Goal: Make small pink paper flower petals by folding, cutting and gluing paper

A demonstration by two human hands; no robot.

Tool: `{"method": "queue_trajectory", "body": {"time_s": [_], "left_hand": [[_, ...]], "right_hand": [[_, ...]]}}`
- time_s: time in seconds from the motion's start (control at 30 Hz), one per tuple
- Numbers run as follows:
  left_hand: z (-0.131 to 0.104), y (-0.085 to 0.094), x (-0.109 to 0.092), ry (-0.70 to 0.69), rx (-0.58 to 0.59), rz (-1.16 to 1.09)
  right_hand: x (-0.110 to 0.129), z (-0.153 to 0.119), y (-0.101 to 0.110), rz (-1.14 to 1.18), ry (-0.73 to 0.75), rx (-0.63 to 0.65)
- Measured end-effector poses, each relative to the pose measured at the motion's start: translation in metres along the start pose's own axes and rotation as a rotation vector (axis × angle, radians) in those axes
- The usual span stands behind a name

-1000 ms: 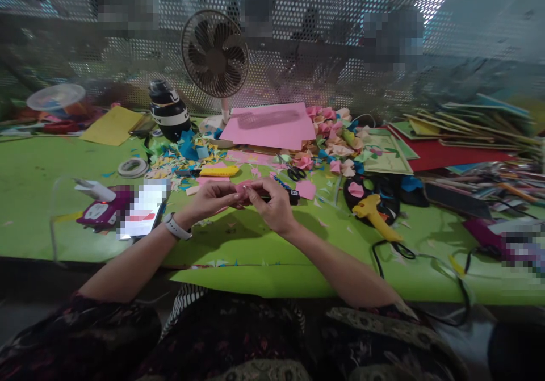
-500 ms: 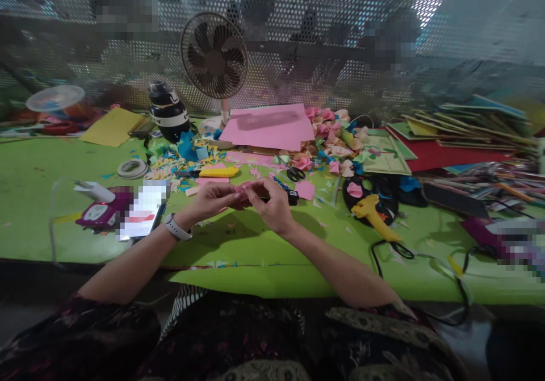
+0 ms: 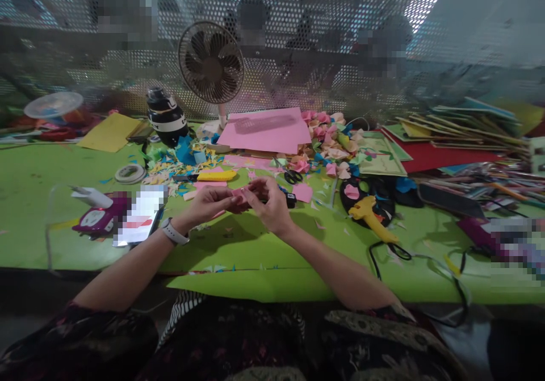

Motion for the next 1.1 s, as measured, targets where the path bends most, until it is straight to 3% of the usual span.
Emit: {"method": "queue_trajectory", "body": {"time_s": [0.07, 0.23, 0.5, 0.7, 0.87, 1.1], "left_hand": [[0.000, 0.000, 0.000, 0.007, -0.004, 0.000], [-0.002, -0.002, -0.004, 0.032, 0.013, -0.001], [-0.006, -0.006, -0.001, 0.080, 0.032, 0.065], [-0.004, -0.004, -0.004, 0.055, 0.002, 0.040], [-0.005, -0.004, -0.006, 0.082, 0.034, 0.007], [-0.006, -0.005, -0.004, 0.123, 0.075, 0.011]], "right_hand": [[0.000, 0.002, 0.002, 0.014, -0.006, -0.019], [0.004, 0.001, -0.005, -0.049, 0.036, 0.091], [0.011, -0.003, -0.004, -0.115, 0.153, 0.063], [0.012, -0.002, -0.005, -0.129, 0.102, 0.089], [0.019, -0.002, -0.008, -0.290, 0.226, 0.132], [0.022, -0.008, -0.014, -0.320, 0.353, 0.171]]}}
Point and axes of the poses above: each hand's wrist, its own z-axis towards the middle knuckle, its own y-axis out of the back of the hand, x = y × z, the point moved 7 cm from there along z, towards the middle knuckle, and after that the axes turned 15 degrees about -x, right-handed, at the moved point
